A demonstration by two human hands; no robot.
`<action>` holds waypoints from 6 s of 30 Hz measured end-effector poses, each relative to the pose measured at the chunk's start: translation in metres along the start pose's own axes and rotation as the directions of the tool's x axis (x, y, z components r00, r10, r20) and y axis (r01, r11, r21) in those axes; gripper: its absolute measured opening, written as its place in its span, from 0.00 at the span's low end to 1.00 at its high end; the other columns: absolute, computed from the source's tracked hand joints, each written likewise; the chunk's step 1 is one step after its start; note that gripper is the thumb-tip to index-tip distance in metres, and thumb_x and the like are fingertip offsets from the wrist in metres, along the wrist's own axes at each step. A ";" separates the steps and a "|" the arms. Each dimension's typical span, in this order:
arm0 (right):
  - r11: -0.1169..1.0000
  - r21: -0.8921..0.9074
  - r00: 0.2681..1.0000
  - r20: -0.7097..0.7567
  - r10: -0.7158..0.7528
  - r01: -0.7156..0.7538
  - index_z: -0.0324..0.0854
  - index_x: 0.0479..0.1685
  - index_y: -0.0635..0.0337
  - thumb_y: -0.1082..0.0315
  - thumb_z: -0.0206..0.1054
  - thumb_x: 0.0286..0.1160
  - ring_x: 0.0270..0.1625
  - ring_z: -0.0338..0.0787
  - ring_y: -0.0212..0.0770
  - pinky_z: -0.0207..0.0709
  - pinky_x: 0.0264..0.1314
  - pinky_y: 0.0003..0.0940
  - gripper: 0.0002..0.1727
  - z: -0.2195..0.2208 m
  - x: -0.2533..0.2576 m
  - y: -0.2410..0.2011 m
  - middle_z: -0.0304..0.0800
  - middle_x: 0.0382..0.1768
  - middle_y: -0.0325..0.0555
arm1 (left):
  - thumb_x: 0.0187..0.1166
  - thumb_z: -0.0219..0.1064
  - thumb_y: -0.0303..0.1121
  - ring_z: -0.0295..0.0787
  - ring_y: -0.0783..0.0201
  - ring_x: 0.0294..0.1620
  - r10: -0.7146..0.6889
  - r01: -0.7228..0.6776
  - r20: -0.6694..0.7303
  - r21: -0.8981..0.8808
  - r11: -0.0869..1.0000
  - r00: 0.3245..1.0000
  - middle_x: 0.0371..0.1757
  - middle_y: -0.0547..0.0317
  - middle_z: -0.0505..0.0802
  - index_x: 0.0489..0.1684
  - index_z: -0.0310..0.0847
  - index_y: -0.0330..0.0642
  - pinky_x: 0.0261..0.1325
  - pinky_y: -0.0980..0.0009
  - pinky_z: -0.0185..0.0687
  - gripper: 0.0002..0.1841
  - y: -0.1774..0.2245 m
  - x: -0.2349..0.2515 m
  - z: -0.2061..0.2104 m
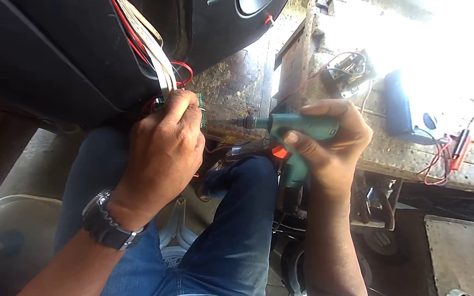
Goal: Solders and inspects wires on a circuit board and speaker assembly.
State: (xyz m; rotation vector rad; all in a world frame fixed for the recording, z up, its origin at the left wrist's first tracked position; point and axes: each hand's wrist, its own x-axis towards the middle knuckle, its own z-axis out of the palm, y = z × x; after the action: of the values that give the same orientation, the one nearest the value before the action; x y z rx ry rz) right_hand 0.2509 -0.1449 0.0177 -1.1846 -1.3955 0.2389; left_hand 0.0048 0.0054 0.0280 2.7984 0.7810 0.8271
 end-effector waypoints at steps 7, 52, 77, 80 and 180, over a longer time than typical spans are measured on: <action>1.000 -0.017 1.000 0.000 0.008 -0.008 0.80 0.62 0.66 0.74 0.82 0.61 0.46 0.94 0.37 0.93 0.48 0.31 0.26 0.000 0.000 0.000 0.90 0.51 0.44 | 0.81 0.59 0.27 0.89 0.51 0.38 0.002 -0.002 0.001 0.004 1.000 1.000 0.64 0.44 0.87 0.40 0.87 0.34 0.32 0.56 0.80 0.09 0.000 0.000 0.000; 1.000 -0.016 1.000 0.010 -0.004 0.004 0.80 0.61 0.66 0.75 0.82 0.61 0.48 0.93 0.37 0.93 0.50 0.32 0.26 0.001 0.001 0.000 0.90 0.52 0.44 | 0.82 0.58 0.27 0.88 0.51 0.36 -0.011 0.011 -0.014 0.021 1.000 1.000 0.63 0.44 0.87 0.39 0.86 0.34 0.29 0.56 0.77 0.10 0.002 0.000 0.003; 0.998 -0.031 0.998 0.045 -0.045 0.047 0.79 0.63 0.65 0.74 0.81 0.63 0.48 0.93 0.36 0.93 0.52 0.31 0.26 0.000 0.003 0.000 0.89 0.53 0.43 | 0.82 0.58 0.26 0.88 0.51 0.37 -0.014 0.014 -0.020 0.014 1.000 1.000 0.62 0.43 0.87 0.39 0.86 0.33 0.30 0.56 0.77 0.10 0.002 0.000 0.003; 0.999 -0.014 0.999 0.027 -0.047 0.047 0.79 0.62 0.65 0.74 0.81 0.63 0.48 0.94 0.36 0.93 0.51 0.32 0.26 0.002 0.002 0.001 0.90 0.52 0.43 | 0.82 0.57 0.26 0.88 0.50 0.37 -0.015 0.016 -0.022 0.014 1.000 1.000 0.63 0.43 0.87 0.39 0.86 0.33 0.30 0.56 0.78 0.10 0.002 0.000 0.003; 0.998 -0.004 0.998 0.012 -0.059 0.059 0.80 0.62 0.65 0.74 0.81 0.64 0.47 0.94 0.36 0.93 0.51 0.32 0.25 0.004 -0.001 0.003 0.90 0.51 0.43 | 0.82 0.57 0.27 0.87 0.50 0.37 -0.013 0.014 -0.018 0.025 1.000 1.000 0.62 0.43 0.87 0.39 0.85 0.33 0.29 0.56 0.76 0.10 0.002 -0.001 0.004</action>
State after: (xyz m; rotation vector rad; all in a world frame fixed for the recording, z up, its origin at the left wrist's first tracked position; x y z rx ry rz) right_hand 0.2487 -0.1422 0.0135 -1.1454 -1.4394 0.2018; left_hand 0.0075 0.0029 0.0247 2.8082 0.8177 0.8469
